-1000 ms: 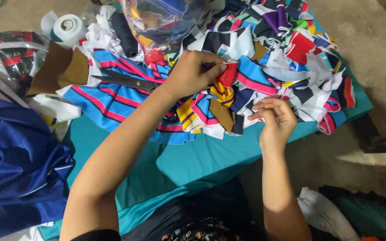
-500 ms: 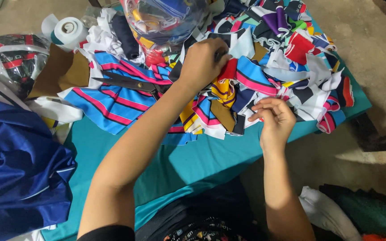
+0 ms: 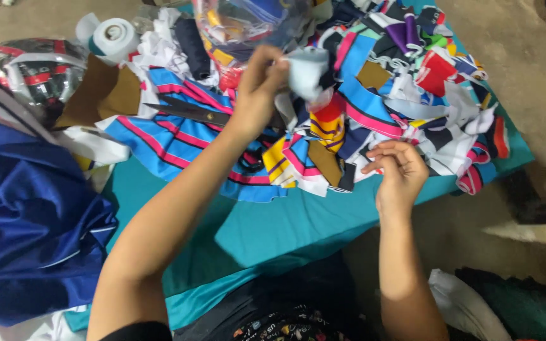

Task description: Sorting through a pile of colorful fabric scraps, inspecting individual pieces, and organizing them into a bag.

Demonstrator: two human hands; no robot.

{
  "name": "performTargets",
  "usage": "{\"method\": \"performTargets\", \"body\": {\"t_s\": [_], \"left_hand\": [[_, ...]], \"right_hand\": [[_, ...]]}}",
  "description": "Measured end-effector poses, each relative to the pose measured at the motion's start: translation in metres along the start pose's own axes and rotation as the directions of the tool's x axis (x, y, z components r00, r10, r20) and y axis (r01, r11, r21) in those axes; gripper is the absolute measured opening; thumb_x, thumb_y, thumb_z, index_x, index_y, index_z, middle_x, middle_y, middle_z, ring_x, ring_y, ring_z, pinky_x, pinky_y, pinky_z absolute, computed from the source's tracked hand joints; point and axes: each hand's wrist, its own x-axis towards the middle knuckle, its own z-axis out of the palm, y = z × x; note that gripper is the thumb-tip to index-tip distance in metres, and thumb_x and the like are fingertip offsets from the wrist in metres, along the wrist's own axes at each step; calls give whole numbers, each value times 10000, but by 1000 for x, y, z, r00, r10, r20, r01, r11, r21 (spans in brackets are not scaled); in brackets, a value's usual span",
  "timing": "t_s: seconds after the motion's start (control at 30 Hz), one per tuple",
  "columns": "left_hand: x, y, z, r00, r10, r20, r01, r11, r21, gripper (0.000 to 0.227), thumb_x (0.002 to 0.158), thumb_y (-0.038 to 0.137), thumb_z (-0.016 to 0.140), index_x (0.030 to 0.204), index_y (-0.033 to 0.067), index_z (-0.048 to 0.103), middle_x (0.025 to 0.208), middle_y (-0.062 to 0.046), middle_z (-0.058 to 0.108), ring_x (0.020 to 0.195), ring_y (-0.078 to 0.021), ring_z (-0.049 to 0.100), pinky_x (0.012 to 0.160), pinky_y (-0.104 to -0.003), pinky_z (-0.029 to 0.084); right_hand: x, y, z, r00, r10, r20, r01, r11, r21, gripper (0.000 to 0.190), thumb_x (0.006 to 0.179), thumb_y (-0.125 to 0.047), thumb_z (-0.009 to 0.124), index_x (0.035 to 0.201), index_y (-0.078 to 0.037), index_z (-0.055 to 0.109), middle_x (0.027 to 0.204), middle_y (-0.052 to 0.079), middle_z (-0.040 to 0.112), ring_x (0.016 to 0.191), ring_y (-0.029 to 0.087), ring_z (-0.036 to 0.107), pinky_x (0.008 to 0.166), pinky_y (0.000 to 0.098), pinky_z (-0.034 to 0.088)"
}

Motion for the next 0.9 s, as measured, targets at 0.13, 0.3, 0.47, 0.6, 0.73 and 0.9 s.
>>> {"method": "performTargets", "body": {"t_s": [0.13, 0.3, 0.47, 0.6, 0.73, 0.9], "left_hand": [[-36, -4, -57, 923, -33, -383, 18, 999, -44, 98, 1044, 216, 607, 981, 191, 535, 682, 83, 423, 576, -37, 400, 513, -223, 315], [-89, 16, -146, 758, 82, -647, 101, 966, 240, 59, 994, 236, 592, 982, 186, 563, 778, 47, 496, 658, -79, 442, 609, -262, 382], [-128, 36, -200, 437, 51, -898, 44, 996, 79, 109, 967, 215, 649, 890, 182, 579, 768, 71, 459, 706, -63, 395, 700, -241, 358], [-157, 37, -201, 606, 284, -743, 29, 926, 377, 61, 967, 215, 576, 942, 161, 590, 897, 30, 539, 858, -107, 503, 833, -268, 398], [-171, 39, -179, 869, 138, -475, 143, 849, 508, 86, 979, 239, 484, 994, 163, 522, 976, 5, 567, 936, -160, 542, 881, -311, 423], [-165, 68, -153, 935, 120, -333, 83, 840, 536, 38, 884, 151, 523, 848, 155, 537, 830, 24, 597, 756, -119, 534, 704, -290, 427]], "right_hand": [[3, 20, -5, 1000, 5, -15, -4, 1000, 26, 169, 812, 70, 540, 939, 10, 632, 813, 156, 670, 545, 229, 618, 468, 287, 528], [0, 22, -5, 999, -48, -1, 48, 999, 3, 190, 830, 88, 566, 989, 29, 652, 854, 149, 682, 609, 228, 645, 489, 295, 548], [-2, 25, -5, 986, -151, 74, 159, 982, -106, 209, 854, 145, 551, 1027, 48, 615, 900, 188, 676, 666, 250, 672, 530, 311, 538], [-13, -11, 23, 778, -500, 381, 624, 687, -373, 175, 1042, 253, 583, 1176, 140, 577, 1076, 287, 692, 869, 345, 666, 781, 400, 548], [-19, -59, 73, 626, -446, 640, 775, 451, -443, 546, 1042, 8, 888, 1492, 138, 607, 1197, 272, 577, 712, 255, 561, 617, 367, 528], [20, -35, 87, 664, -101, 741, 721, 352, -597, 388, 976, -174, 793, 1315, -19, 684, 1153, 183, 727, 1026, 384, 681, 819, 496, 533]]}}
